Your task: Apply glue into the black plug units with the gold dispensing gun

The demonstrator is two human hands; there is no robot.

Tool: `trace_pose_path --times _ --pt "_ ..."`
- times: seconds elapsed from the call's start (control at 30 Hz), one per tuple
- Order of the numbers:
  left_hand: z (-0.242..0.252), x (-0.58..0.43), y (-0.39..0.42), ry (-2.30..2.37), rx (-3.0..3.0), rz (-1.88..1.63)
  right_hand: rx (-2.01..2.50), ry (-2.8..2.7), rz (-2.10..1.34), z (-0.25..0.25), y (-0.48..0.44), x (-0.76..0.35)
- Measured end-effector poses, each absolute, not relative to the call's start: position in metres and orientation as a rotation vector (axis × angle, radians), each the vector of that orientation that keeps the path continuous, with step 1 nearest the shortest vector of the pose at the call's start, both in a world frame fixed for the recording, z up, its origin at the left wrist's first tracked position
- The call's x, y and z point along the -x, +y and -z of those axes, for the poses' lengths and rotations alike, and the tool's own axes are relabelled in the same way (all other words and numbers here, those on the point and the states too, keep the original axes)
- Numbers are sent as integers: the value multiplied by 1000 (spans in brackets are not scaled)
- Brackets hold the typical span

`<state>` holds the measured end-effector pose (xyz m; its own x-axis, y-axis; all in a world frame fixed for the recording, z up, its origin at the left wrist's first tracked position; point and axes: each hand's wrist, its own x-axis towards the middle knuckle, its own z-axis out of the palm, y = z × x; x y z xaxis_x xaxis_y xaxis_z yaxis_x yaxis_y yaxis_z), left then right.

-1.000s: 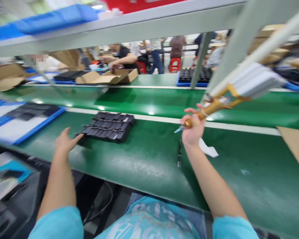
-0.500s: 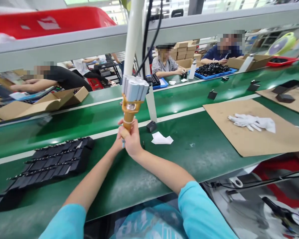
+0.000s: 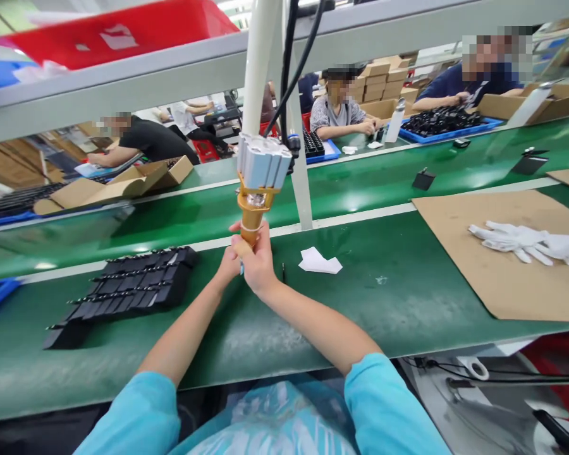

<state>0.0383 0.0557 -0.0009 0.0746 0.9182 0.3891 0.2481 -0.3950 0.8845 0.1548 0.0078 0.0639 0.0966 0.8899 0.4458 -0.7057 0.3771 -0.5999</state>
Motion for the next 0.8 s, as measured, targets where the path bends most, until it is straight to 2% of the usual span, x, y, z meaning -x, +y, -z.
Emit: trace_pose_path --times 0.07,0.17,0.4,0.63,0.8 --pt "10 -6 47 1364 -1847 -1077 262 -862 -1190 -63 11 -157" --pt "20 30 26 1483 -1892 -870 287 -873 -1152 -61 15 -159" --pt "16 23 26 1439 -1980 -773 353 -887 -1069 -59 24 -165" --pt "26 8 22 1528 -2091 -865 369 -892 -1027 -59 26 -168" --pt "23 15 15 1511 -2200 -767 410 -897 -1019 -60 26 -168"
